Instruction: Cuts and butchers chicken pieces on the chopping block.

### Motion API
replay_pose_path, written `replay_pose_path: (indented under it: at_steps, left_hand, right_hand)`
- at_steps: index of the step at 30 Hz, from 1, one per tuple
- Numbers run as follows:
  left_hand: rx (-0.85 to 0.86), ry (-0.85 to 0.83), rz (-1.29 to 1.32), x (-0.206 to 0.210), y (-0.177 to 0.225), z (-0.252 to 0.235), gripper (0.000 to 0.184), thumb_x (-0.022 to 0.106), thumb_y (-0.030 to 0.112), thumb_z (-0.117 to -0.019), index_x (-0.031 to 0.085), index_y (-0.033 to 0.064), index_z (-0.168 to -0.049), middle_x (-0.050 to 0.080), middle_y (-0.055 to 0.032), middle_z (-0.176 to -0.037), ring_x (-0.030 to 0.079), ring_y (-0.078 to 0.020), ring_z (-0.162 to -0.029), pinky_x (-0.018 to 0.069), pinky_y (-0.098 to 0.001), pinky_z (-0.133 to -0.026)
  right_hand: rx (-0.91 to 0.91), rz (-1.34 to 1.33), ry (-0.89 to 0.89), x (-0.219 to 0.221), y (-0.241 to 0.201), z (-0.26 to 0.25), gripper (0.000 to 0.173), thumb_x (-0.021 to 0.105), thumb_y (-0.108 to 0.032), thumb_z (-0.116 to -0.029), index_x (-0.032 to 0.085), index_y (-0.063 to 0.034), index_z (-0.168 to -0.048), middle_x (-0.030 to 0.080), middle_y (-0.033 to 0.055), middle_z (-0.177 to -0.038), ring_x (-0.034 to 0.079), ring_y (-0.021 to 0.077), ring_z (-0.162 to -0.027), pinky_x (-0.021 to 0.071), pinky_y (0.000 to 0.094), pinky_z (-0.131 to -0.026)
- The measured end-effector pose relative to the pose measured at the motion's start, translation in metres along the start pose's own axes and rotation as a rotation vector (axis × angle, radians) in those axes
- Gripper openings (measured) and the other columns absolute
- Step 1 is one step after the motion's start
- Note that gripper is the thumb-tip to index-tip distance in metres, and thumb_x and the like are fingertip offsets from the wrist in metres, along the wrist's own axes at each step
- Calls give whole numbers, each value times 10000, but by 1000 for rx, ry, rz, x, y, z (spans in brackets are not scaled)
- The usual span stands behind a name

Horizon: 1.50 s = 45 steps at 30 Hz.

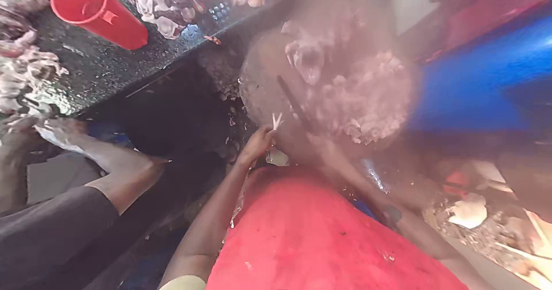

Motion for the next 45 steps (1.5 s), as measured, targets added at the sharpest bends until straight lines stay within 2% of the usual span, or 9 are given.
replay_pose_path:
  at_steps: [3,9,18,23,27,31,35,40,45]
  left_hand:
    - [-34,225,-83,-11,-24,-11,427,584,310,-1046,490,113,-1413,697,-194,-996,694,-345,-817,568,-566,-768]
    - [-67,230,88,7,-58,-14,366,544,290,-1076,474,31,-1325,691,-105,-948,685,-188,-724,593,-399,-714]
    - [-57,244,512,5,-77,4,333,455,206,-1101,459,-22,-1345,642,-94,-905,649,-157,-715,580,-331,-681]
    - [-355,374,1076,7,-114,3,353,360,256,-1130,431,67,-1420,665,-137,-1056,708,-260,-883,613,-435,-755]
    - [-388,378,1253,13,-106,-8,381,317,296,-1131,426,56,-1406,668,-197,-1126,712,-316,-933,610,-481,-774]
    - [-124,593,837,-38,-110,-22,392,330,228,-1130,347,62,-1485,661,-135,-1239,686,-209,-992,575,-387,-837]
    - [72,508,363,-77,-65,-11,391,437,291,-1111,479,61,-1425,690,-123,-1180,710,-188,-915,590,-391,-843]
    - [175,270,-270,-30,18,-24,318,620,305,-1035,675,122,-1289,606,-195,-1323,652,-371,-1105,542,-595,-933]
    - [99,240,-388,-5,12,-44,364,639,348,-1011,664,99,-1275,721,-167,-1036,696,-368,-969,540,-606,-881]
  right_hand:
    - [-246,-79,74,-12,-53,17,577,343,-548,-1065,645,-62,-1139,586,34,-767,571,145,-644,521,371,-623]
    - [-578,-160,99,7,-100,31,767,263,-719,-1014,631,-48,-1066,539,-11,-700,510,63,-571,467,268,-520]
    - [31,83,-230,59,-4,-7,582,349,-505,-1097,615,-18,-1275,675,197,-1069,662,322,-1004,513,554,-925]
    - [120,260,-121,64,0,-12,538,481,-474,-1061,581,-10,-1315,689,203,-1103,680,357,-1047,529,576,-935]
    - [75,-90,-397,86,-7,-15,482,408,-479,-1090,603,-45,-1166,558,58,-796,554,170,-663,504,379,-650]
    - [106,-179,-299,81,14,-17,497,455,-495,-1067,600,-64,-1267,616,87,-867,597,197,-732,533,436,-734]
    - [273,-376,-123,47,53,-4,394,404,-396,-1108,574,-41,-1095,481,-9,-676,463,101,-505,452,290,-489]
    - [210,-108,15,17,47,-4,488,460,-449,-1082,588,-26,-1290,610,104,-883,601,205,-754,535,430,-747]
    - [-114,-120,65,10,-24,4,513,374,-466,-1084,614,-40,-1240,612,70,-839,604,178,-719,543,400,-708]
Point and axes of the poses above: each hand's wrist, its own z-axis away from the middle knuckle, its own x-axis out of the palm, y = z × x, the point moved 6 cm from there along -z, towards the middle knuckle
